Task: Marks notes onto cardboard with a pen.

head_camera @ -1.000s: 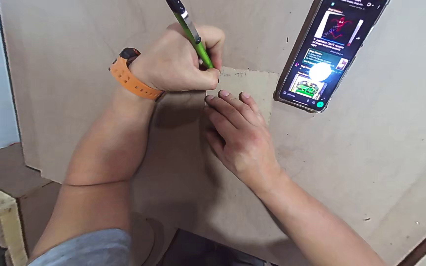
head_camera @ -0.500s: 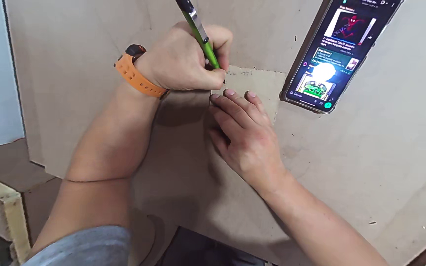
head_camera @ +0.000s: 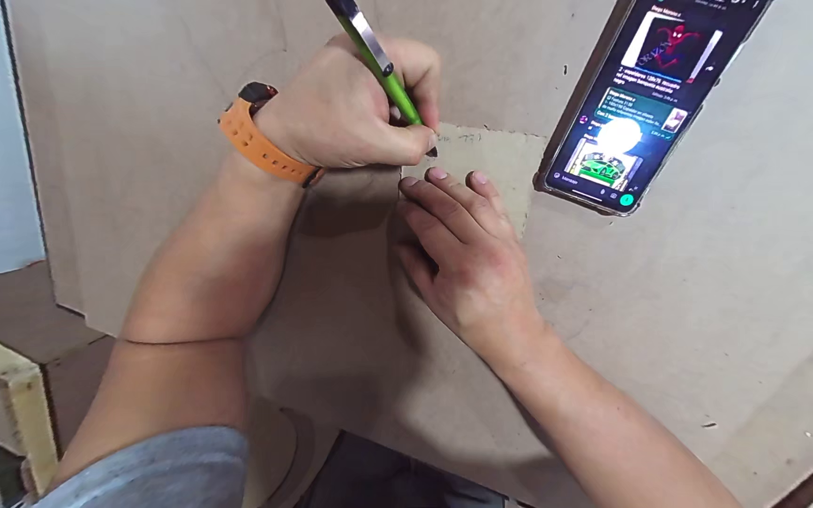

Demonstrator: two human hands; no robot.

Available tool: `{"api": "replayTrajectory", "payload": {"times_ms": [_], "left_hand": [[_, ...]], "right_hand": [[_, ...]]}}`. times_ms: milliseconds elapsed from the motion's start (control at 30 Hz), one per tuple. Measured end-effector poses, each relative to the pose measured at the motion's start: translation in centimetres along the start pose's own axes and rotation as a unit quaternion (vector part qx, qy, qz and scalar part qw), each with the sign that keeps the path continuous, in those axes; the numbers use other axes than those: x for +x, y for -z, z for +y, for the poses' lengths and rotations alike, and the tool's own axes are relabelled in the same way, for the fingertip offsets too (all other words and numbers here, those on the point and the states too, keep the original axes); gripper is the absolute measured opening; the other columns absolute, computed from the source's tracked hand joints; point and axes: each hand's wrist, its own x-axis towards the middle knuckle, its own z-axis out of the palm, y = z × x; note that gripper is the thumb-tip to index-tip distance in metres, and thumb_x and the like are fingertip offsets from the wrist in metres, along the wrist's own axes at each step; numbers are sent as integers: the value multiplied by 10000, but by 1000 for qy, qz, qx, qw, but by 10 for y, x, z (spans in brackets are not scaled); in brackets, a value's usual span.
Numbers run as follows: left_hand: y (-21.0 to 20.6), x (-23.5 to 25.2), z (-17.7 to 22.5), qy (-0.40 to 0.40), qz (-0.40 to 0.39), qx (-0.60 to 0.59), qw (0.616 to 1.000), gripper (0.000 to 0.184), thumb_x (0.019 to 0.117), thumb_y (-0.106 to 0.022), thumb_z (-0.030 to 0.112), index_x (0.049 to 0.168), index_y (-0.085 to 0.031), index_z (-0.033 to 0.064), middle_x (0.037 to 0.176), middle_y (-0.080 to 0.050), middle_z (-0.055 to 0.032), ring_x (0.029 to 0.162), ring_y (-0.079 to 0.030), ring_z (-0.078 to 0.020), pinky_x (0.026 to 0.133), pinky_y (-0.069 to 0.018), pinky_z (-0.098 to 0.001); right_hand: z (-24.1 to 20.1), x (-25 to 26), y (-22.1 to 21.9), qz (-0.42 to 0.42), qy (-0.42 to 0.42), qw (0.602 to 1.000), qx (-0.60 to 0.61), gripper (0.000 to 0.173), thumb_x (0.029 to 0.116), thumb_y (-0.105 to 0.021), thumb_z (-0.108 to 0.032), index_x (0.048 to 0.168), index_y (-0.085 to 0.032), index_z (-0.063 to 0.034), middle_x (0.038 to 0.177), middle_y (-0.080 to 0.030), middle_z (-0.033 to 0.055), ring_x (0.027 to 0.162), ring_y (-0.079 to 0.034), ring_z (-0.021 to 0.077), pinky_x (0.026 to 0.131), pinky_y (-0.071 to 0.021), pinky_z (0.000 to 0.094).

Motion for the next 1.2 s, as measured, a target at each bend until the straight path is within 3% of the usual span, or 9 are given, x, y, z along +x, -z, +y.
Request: {"api": "replayTrajectory", "payload": {"times_ms": [167, 300, 800, 967, 1200], "left_hand": [[1, 1, 4, 8, -18, 31, 999, 60, 831, -704, 197, 851, -692, 141, 723, -659, 57, 577, -576, -21, 468, -452, -203], [-5, 2, 3, 2, 18, 20, 1000, 36, 833, -683, 161, 840, -665, 131, 800, -688, 21, 640, -605, -35, 502, -468, -208], [-4, 1, 3, 11, 7, 32, 999, 68, 843, -711, 206, 848, -686, 144, 796, -702, 31, 644, -619, -29, 521, -489, -213], [-8, 2, 5, 18, 44, 32, 998, 60, 850, -716, 179, 865, -681, 132, 785, -696, 33, 630, -616, -27, 510, -486, -202], [-7, 2, 3, 16, 19, 17, 1000, 76, 843, -736, 186, 866, -697, 126, 790, -707, 22, 639, -631, -38, 520, -505, -210]], "right_hand": [[0, 1, 1, -4, -2, 1000, -2, 269, 989, -658, -311, 1170, -765, -144, 1419, -646, -7, 1424, -503, 190, 1258, -307, 475], [0, 0, 0, 2, -4, 1000, -4, 259, 990, -655, -303, 1162, -771, -148, 1405, -656, -11, 1415, -513, 187, 1255, -315, 469], [0, 0, -1, 10, 0, 1000, 11, 241, 988, -663, -278, 1146, -771, -132, 1395, -661, 7, 1416, -513, 200, 1253, -320, 469], [0, 0, -1, 10, 0, 1000, 9, 243, 985, -662, -273, 1153, -772, -136, 1395, -663, 4, 1414, -516, 197, 1251, -324, 472], [1, 0, -1, 13, 0, 1000, 3, 241, 982, -665, -278, 1146, -773, -137, 1390, -666, 8, 1408, -522, 202, 1251, -325, 472]]}}
